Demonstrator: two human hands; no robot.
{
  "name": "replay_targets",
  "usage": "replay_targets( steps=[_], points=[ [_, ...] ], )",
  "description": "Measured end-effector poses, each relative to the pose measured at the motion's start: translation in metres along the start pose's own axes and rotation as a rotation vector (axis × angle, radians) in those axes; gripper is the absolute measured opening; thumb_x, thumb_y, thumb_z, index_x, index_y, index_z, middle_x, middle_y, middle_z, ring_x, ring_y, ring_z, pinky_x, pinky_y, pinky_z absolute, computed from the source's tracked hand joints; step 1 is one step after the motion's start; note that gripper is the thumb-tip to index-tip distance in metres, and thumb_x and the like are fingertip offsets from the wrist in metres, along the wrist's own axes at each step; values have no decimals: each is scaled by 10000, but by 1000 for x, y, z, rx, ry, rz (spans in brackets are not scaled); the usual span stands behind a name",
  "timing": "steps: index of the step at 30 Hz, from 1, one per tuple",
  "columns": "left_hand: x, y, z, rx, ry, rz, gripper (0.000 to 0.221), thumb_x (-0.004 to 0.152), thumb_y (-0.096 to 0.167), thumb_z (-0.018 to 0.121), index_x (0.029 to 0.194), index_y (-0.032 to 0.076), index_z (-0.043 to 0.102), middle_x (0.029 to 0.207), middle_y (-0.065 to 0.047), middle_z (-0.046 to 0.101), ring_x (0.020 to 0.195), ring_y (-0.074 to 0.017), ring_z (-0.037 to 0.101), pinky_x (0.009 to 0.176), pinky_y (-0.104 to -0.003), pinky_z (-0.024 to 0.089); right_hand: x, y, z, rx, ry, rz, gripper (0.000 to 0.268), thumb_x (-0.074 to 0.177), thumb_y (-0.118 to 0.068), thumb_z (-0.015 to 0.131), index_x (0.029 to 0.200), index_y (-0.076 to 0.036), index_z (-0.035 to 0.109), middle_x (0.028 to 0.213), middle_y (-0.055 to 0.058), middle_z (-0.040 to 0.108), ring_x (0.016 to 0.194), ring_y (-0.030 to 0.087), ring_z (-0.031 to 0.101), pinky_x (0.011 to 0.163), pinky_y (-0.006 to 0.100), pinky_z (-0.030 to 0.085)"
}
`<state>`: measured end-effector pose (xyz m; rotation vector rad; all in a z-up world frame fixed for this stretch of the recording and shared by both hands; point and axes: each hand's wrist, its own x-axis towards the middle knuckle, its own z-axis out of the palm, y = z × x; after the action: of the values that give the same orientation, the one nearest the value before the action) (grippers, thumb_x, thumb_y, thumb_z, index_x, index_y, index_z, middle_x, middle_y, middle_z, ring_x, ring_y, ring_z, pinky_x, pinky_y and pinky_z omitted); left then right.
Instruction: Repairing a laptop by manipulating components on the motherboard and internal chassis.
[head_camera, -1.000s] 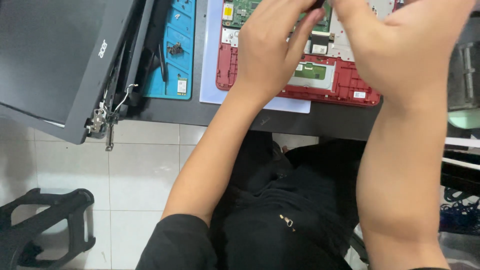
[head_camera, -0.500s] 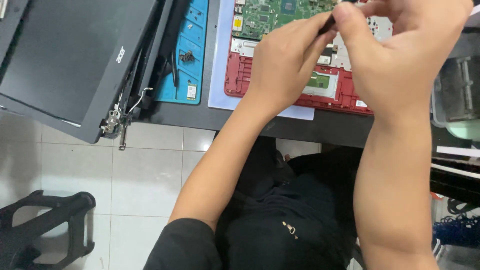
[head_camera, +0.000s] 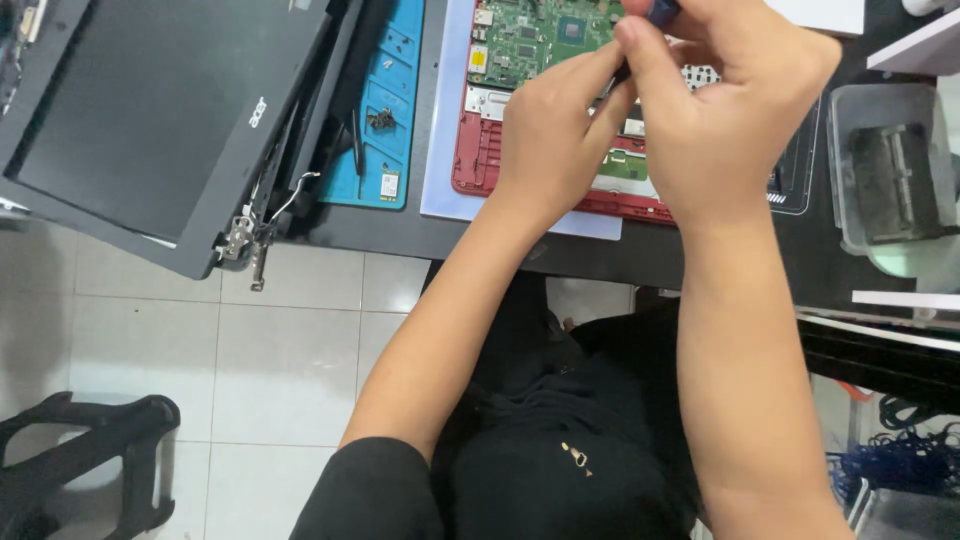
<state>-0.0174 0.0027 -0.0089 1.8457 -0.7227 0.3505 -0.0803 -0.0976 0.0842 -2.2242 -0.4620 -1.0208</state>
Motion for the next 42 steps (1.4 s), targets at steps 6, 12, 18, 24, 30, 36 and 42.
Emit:
replay_targets(
  steps=[6,12,18,24,30,36,42],
  points=[
    [-14,-6,-24,-55,-45,172,512,980,246,735,1444,107,571,1297,-87,684,1256,-308,633,1023,-390,536,-37,27,9,159,38,142,286,1057,187,620,1324,104,558,1205,183,723,1086,211,772,901,274,635],
    [-58,-31,-26,204,-159,210,450,968,286,716,1359,82,628,1415,-99,621,1350,-304,536,1120,-486,412,-66,35,0,191,157,225,557,1135,184,597,1588,-37,361,1229,157,692,1086,169,711,925,248,586],
    [-73,-43,-29,388,-215,234,409,956,305,708,1284,64,664,1469,-148,560,1413,-345,466,1171,-518,345,-98,69,-31,282,281,361,645,1105,142,587,1626,-50,258,1189,142,678,1026,186,703,922,260,579],
    [-70,-36,-31,381,-218,212,412,952,304,707,1279,55,672,1455,-149,562,1410,-346,467,1179,-518,343,-112,76,-63,336,417,704,500,1021,63,682,1473,53,471,840,10,614,751,92,648,629,216,493],
    [-65,-31,-32,382,-234,181,434,930,337,726,1255,54,673,1453,-144,568,1390,-342,485,1149,-515,355,-197,135,-79,76,135,925,466,1054,73,720,1501,102,590,895,62,689,699,80,587,626,211,470],
    [-60,-26,-37,368,-242,175,500,911,374,758,1281,52,667,1456,-138,569,1388,-347,493,1151,-504,365,-192,135,-74,213,214,937,512,1016,105,701,1511,91,571,889,61,663,730,77,599,648,210,482],
    [-58,-20,-37,369,-251,164,554,857,416,784,1243,36,669,1443,-155,570,1366,-359,493,1129,-516,366,-199,143,-77,348,358,971,506,988,114,664,1485,90,573,874,71,662,720,102,622,624,215,477]
  ],
)
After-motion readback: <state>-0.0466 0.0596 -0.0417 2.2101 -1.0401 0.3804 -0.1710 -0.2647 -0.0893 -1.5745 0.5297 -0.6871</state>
